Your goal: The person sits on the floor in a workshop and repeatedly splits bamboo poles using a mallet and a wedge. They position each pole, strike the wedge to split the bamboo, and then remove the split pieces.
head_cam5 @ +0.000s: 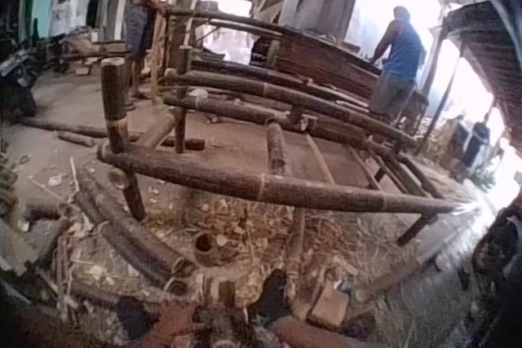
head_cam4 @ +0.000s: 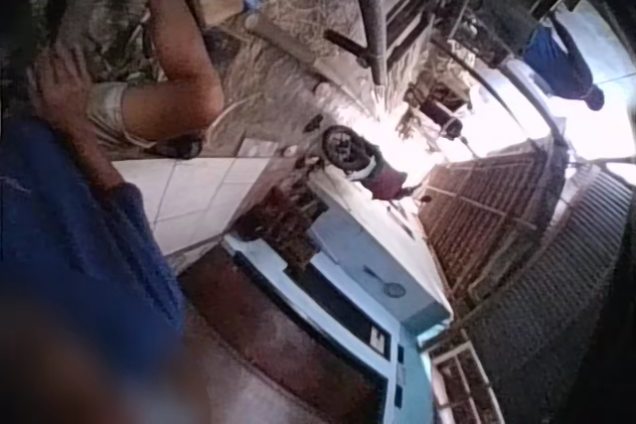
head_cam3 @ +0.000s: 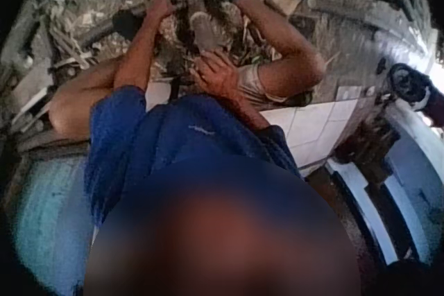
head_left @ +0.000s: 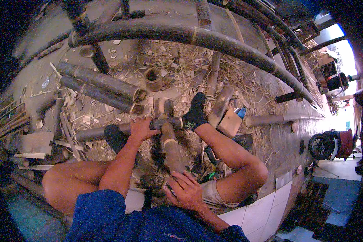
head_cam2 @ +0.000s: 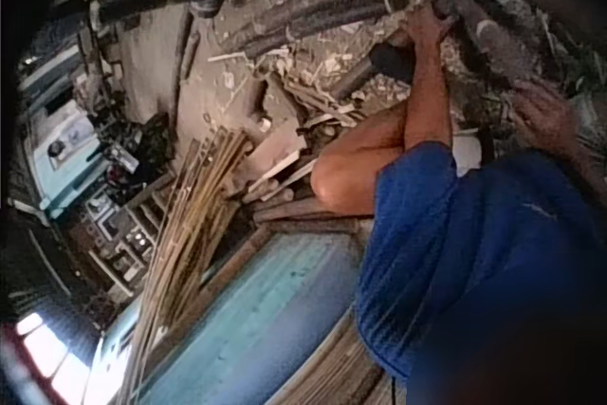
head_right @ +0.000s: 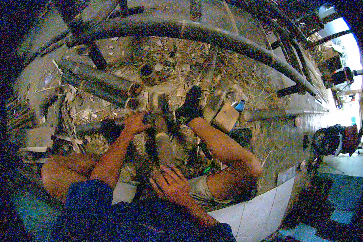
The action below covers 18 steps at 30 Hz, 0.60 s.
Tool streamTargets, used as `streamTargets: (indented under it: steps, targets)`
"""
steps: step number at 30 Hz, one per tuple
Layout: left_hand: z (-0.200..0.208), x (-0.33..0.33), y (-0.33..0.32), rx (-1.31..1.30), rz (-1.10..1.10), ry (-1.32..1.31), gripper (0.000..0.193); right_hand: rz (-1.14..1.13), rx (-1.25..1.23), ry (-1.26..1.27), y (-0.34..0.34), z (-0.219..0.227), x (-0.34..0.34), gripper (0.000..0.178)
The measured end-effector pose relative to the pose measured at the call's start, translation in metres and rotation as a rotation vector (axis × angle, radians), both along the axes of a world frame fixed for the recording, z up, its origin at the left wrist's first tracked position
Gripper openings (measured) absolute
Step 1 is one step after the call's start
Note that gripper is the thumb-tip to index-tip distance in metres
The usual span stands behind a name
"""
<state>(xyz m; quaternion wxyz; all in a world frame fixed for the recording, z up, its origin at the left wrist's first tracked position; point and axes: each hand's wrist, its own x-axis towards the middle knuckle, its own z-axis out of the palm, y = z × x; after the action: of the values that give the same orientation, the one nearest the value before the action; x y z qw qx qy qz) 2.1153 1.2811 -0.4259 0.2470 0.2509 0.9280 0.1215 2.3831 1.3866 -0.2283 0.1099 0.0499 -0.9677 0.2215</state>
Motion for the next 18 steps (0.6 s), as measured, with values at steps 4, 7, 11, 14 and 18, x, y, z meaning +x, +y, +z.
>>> streamTargets:
  steps: [4,7,11,14,18]
  targets:
    - [-0.016,-0.007,-0.005,-0.028,-0.046,0.008,0.087,-0.050,-0.038,-0.061,0.006,0.021,-0.032,0.034]
    - [-0.029,-0.015,-0.007,0.020,-0.093,-0.025,0.085,-0.127,0.052,-0.038,0.022,0.058,-0.098,0.044]
    - [-0.031,-0.021,-0.010,0.084,-0.146,-0.052,0.081,-0.133,0.087,-0.367,0.034,0.135,-0.193,0.058]
    - [-0.026,-0.024,-0.010,0.046,-0.179,-0.057,0.079,-0.134,0.120,-0.221,0.036,0.183,-0.195,0.065]
    - [-0.023,-0.028,-0.006,0.014,-0.206,-0.081,0.078,-0.117,0.163,-0.137,0.033,0.168,-0.197,0.066]
